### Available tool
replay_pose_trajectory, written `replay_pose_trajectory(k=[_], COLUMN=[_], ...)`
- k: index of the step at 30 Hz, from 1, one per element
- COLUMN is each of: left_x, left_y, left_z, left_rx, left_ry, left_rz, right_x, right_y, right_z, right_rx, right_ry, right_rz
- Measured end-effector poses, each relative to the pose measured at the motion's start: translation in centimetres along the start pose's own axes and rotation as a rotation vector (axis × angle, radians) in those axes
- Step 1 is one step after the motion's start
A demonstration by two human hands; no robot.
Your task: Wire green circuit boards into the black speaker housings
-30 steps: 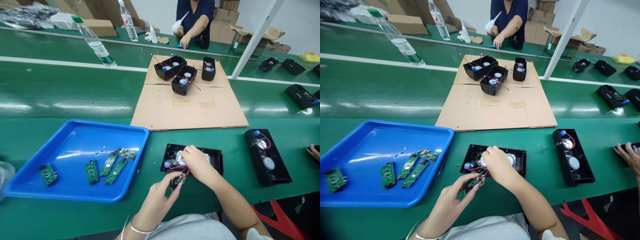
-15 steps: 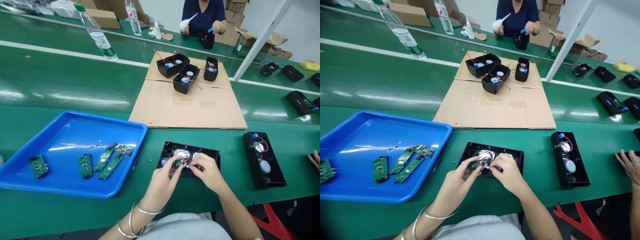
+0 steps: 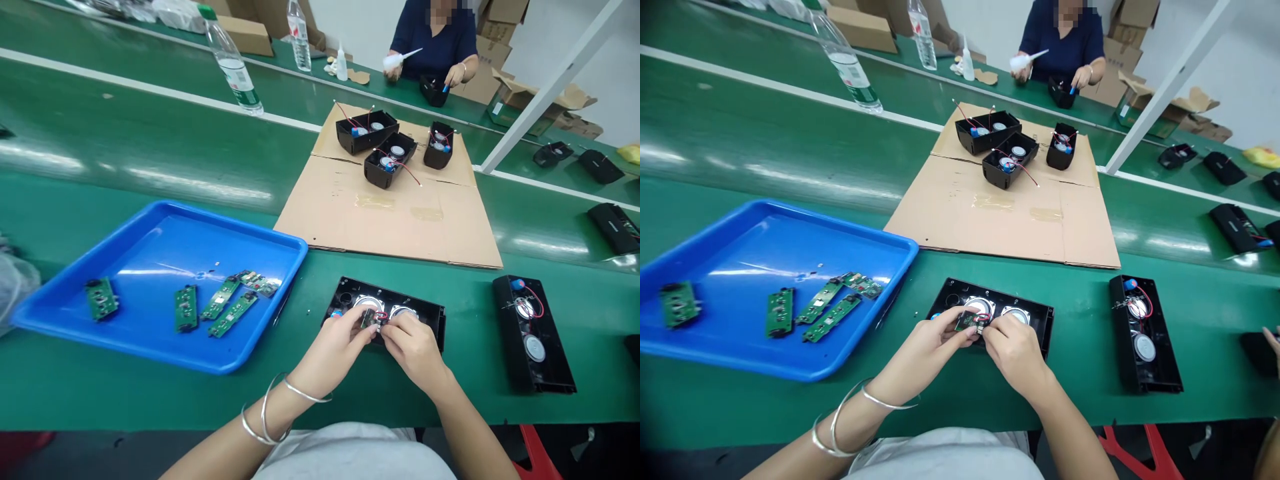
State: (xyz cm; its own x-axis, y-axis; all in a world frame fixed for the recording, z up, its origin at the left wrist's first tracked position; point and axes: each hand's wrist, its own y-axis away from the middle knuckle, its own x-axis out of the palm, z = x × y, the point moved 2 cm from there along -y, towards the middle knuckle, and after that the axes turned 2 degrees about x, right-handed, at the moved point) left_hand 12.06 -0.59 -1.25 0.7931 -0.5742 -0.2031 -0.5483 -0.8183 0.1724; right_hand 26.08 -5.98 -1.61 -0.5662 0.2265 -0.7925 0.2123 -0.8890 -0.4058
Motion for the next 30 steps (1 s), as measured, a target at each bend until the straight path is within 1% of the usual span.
replay_pose_trajectory(k=[3, 6, 8, 12, 16, 19, 21, 24, 26, 28, 30], left_x=[0.2, 0.2, 0.2, 0.1, 0.0, 0.1, 0.1, 0.1, 0.0, -0.2, -0.5], left_y=[0.0, 0.2, 0.3, 0.5, 0.3, 0.2, 0.3, 0.7, 1.0, 1.1, 1.3], left_z=[0.0, -0.1, -0.2, -0.2, -0.1, 0.0, 0.1, 0.3, 0.4, 0.4, 0.3], left_rx=[0.030, 0.101, 0.151, 0.200, 0.183, 0.169, 0.136, 0.071, 0.029, -0.009, -0.026], left_ry=[0.020, -0.044, -0.094, -0.132, -0.131, -0.119, -0.089, -0.061, -0.076, -0.094, -0.131], left_rz=[0.000, -0.007, 0.004, 0.012, 0.003, 0.009, 0.008, -0.022, -0.046, -0.052, -0.046], right_x=[0.2, 0.4, 0.4, 0.3, 0.8, 1.0, 0.3, -2.0, -3.3, -3.6, -2.9], right_y=[0.1, 0.3, 0.3, 0.0, -0.2, -0.1, 0.0, 0.2, 0.2, 0.3, 0.5], right_z=[-0.1, -0.5, -0.7, -0.8, -0.9, -0.8, -0.7, -0.9, -1.3, -1.6, -1.8], right_rx=[0.064, 0.218, 0.284, 0.302, 0.330, 0.351, 0.359, 0.353, 0.327, 0.284, 0.265], right_ry=[-0.045, -0.104, -0.139, -0.165, -0.190, -0.163, -0.125, -0.042, 0.062, 0.168, 0.245], right_rz=[-0.012, -0.043, -0.026, 0.035, 0.027, 0.028, 0.083, 0.169, 0.226, 0.338, 0.442])
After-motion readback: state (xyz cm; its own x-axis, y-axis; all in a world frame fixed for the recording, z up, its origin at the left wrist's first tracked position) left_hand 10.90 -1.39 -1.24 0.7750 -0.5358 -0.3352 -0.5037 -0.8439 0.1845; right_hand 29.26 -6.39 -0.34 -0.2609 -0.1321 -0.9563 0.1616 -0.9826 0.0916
